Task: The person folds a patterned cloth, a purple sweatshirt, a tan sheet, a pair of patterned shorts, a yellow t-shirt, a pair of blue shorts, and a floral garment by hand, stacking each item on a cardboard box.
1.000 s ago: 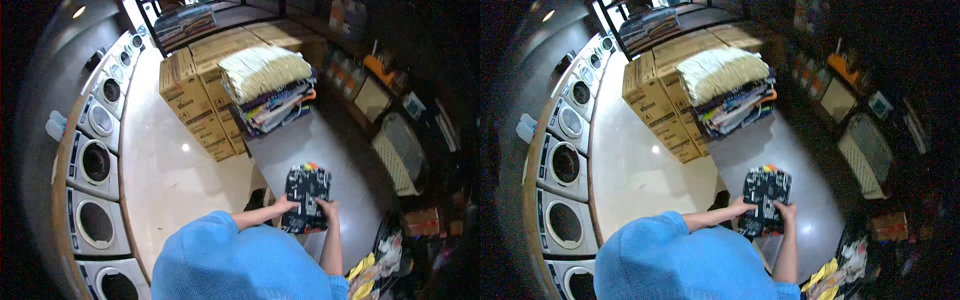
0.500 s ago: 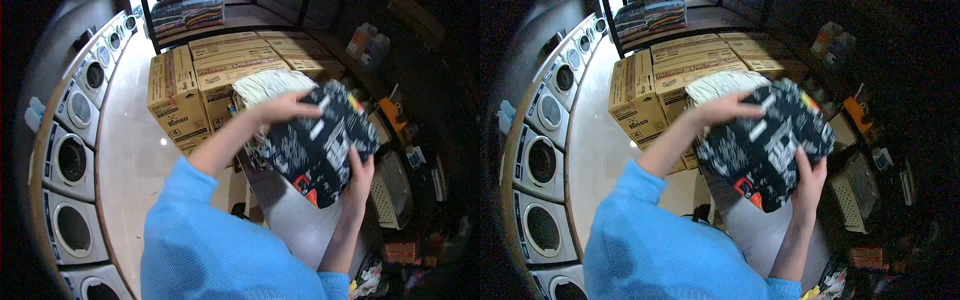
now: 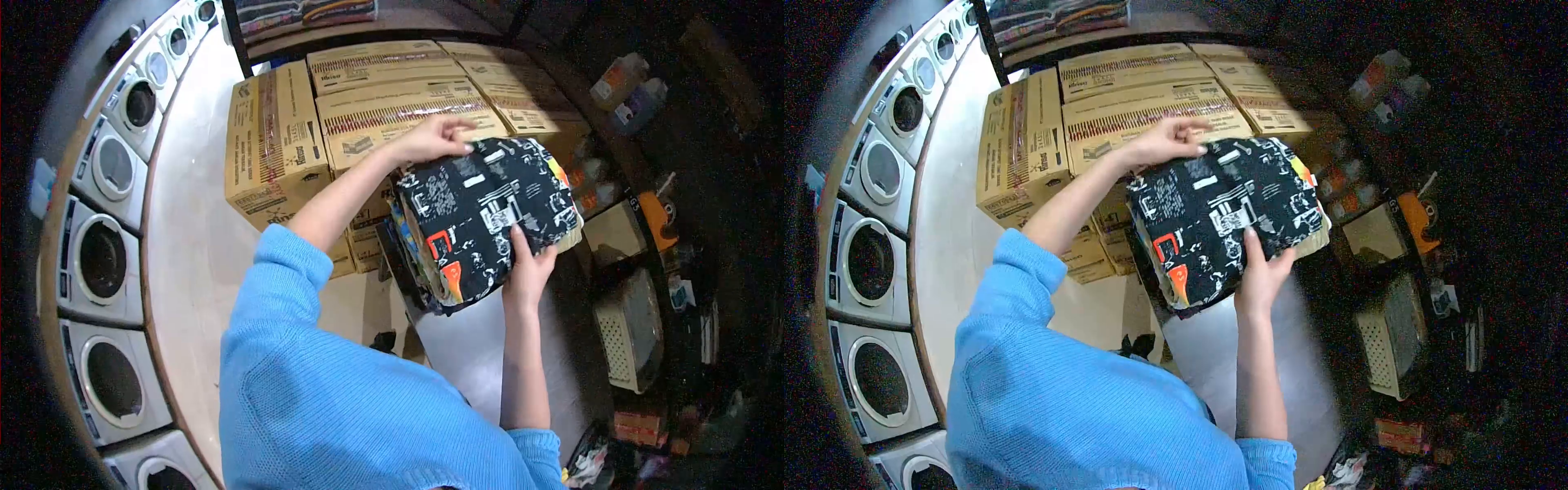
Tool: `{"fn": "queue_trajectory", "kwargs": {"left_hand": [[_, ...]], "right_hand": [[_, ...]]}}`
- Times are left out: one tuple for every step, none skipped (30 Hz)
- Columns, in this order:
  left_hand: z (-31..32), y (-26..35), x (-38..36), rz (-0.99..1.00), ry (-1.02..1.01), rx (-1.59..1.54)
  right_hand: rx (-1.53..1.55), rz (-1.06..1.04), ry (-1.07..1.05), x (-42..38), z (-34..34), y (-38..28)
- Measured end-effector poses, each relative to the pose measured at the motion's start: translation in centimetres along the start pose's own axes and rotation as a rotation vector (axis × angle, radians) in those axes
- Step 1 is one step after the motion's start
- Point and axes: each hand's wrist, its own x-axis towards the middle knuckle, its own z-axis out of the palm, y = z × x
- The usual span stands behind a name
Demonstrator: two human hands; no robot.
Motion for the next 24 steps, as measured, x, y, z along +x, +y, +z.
{"fn": "queue_trajectory", "kwargs": {"left_hand": [[-0.1,-0.1,0.6,0.038,-0.017,0.034],[0.0,0.3,0.9,0.046,-0.006,0.211],[0.6,0.7,1.2,0.068,0.045,0.349],[1.2,1.2,1.3,0.090,0.100,0.490],[2.0,2.0,1.0,0.236,0.235,0.601],[3.1,3.4,0.1,0.378,0.374,0.714],[3.8,7.8,-1.8,0.220,0.277,0.724],[5.0,11.3,-3.9,0.055,0.170,0.727],[7.0,11.0,-5.4,0.194,0.240,0.820],[8.9,10.6,-6.8,0.340,0.307,0.911],[10.7,10.3,-8.1,0.293,0.315,0.907],[11.9,9.8,-8.7,0.255,0.325,0.905],[12.5,9.0,-8.5,0.103,0.204,0.944],[13.2,6.8,-7.5,0.037,0.225,1.037],[13.1,4.9,-6.4,0.067,0.244,1.000],[12.6,3.1,-5.2,0.092,0.264,0.965],[12.5,1.0,-4.2,0.095,0.282,0.914],[11.4,0.9,-3.6,0.012,0.134,0.876],[10.8,0.7,-3.0,-0.017,0.087,0.878],[10.4,0.6,-2.6,-0.048,0.043,0.878],[10.4,-0.4,-2.5,0.011,0.110,0.832],[10.3,-0.6,-2.5,0.014,0.095,0.844],[10.4,-0.3,-3.0,0.012,0.124,0.849],[10.5,0.0,-3.2,0.024,0.153,0.852]], "right_hand": [[-0.036,-0.031,0.005,0.1,0.1,-0.3],[-0.070,-0.071,0.010,0.0,0.1,-0.8],[-0.122,0.054,0.015,-0.2,0.0,-2.1],[-0.261,0.129,0.029,-0.4,0.0,-3.7],[-0.532,0.008,0.068,-0.6,-0.4,-4.8],[-0.798,-0.120,0.102,-0.7,-0.9,-5.6],[-0.943,-0.316,0.162,0.2,-1.7,-6.1],[-1.081,-0.508,0.224,0.7,-2.1,-6.4],[-1.078,-0.628,0.255,0.9,-0.6,-7.9],[-1.099,-0.831,0.161,1.5,0.7,-9.0],[-1.141,-0.930,0.051,2.1,2.2,-9.9],[-1.178,-1.033,-0.054,3.0,3.6,-10.3],[-1.231,-1.025,-0.181,4.1,4.8,-9.8],[-1.284,-1.010,-0.310,5.4,5.6,-8.8],[-1.449,-0.931,-0.338,7.1,6.0,-6.6],[-1.608,-0.845,-0.371,8.9,6.0,-3.7],[-1.601,-0.575,-0.419,10.7,5.4,-0.8],[-1.574,-0.310,-0.461,12.3,4.8,0.9],[-1.600,-0.235,-0.434,12.8,5.3,1.0],[-1.605,-0.200,-0.407,13.1,5.7,1.2],[-1.613,-0.202,-0.404,13.5,5.8,1.3],[-1.615,-0.190,-0.389,13.5,5.8,1.4],[-1.613,-0.192,-0.372,13.4,5.8,1.4],[-1.598,-0.197,-0.336,13.3,5.6,1.3]]}}
